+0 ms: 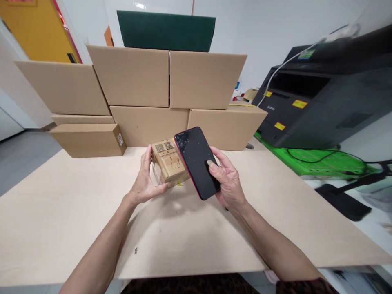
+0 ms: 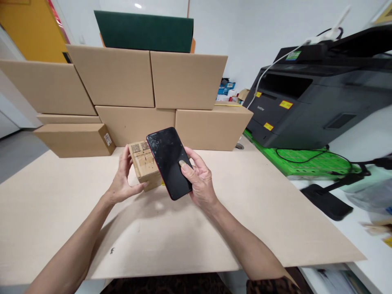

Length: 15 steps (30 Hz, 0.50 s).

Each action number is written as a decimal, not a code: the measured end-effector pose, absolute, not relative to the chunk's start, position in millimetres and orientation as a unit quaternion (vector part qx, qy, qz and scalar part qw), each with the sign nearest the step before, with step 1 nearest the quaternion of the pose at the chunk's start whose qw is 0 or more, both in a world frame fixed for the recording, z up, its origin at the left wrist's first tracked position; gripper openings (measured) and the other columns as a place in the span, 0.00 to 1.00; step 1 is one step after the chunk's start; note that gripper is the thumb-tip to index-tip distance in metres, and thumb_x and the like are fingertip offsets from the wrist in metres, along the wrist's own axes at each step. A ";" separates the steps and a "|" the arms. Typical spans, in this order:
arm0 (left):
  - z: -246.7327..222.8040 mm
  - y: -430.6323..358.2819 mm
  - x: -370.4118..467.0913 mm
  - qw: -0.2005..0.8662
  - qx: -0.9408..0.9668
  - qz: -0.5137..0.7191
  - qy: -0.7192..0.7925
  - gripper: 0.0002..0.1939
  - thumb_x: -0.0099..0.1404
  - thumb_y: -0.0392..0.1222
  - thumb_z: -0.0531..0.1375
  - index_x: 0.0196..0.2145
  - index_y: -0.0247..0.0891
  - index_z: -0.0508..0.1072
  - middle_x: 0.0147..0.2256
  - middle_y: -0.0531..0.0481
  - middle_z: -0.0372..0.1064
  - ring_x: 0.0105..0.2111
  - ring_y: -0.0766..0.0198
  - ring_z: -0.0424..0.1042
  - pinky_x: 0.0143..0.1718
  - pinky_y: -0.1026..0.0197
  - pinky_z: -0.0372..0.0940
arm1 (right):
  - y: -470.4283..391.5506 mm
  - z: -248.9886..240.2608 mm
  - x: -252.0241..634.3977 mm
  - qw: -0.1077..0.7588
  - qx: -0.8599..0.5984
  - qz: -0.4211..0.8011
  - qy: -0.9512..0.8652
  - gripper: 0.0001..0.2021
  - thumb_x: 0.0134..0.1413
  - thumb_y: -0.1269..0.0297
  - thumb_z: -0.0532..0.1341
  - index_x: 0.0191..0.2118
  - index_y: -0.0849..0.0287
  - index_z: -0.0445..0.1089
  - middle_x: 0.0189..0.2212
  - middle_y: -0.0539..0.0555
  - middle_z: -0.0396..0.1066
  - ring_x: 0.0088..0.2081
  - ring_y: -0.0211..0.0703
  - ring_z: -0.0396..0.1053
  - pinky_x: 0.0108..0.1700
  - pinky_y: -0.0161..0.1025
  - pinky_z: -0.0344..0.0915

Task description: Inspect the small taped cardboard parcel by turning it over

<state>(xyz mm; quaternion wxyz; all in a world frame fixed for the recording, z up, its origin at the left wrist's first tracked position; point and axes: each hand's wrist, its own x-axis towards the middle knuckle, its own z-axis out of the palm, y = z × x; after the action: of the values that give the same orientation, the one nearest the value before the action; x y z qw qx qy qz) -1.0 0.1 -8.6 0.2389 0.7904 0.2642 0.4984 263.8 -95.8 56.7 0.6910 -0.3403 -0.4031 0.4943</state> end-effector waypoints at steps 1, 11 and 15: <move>-8.8 0.1 -1.1 0.238 0.790 0.498 0.265 0.74 0.53 0.54 0.79 0.81 0.57 0.35 0.78 0.35 0.41 0.76 0.25 0.47 0.75 0.20 0.46 | -95.3 58.2 262.3 0.690 -0.341 0.496 -0.401 0.26 0.49 0.52 0.81 0.54 0.45 0.80 0.43 0.48 0.85 0.36 0.41 0.82 0.38 0.38 0.81; -6.8 -1.5 -0.6 0.225 0.796 0.493 0.269 0.73 0.54 0.55 0.78 0.81 0.59 0.34 0.77 0.35 0.41 0.76 0.25 0.48 0.74 0.19 0.49 | -91.1 62.4 253.5 0.704 -0.329 0.510 -0.369 0.28 0.44 0.54 0.82 0.52 0.45 0.80 0.42 0.46 0.85 0.38 0.40 0.81 0.45 0.40 0.82; -6.3 -1.7 0.1 0.223 0.795 0.496 0.267 0.73 0.54 0.56 0.78 0.81 0.60 0.34 0.77 0.35 0.41 0.76 0.24 0.48 0.73 0.18 0.49 | -90.8 57.9 251.2 0.711 -0.341 0.495 -0.365 0.29 0.44 0.53 0.82 0.54 0.46 0.79 0.39 0.47 0.84 0.32 0.40 0.79 0.36 0.39 0.80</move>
<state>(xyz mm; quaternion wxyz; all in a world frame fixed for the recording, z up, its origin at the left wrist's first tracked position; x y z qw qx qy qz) 0.1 -1.7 -6.3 0.2226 0.7954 0.2675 0.4962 251.2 -90.8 57.9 0.7115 -0.3410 -0.3646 0.4945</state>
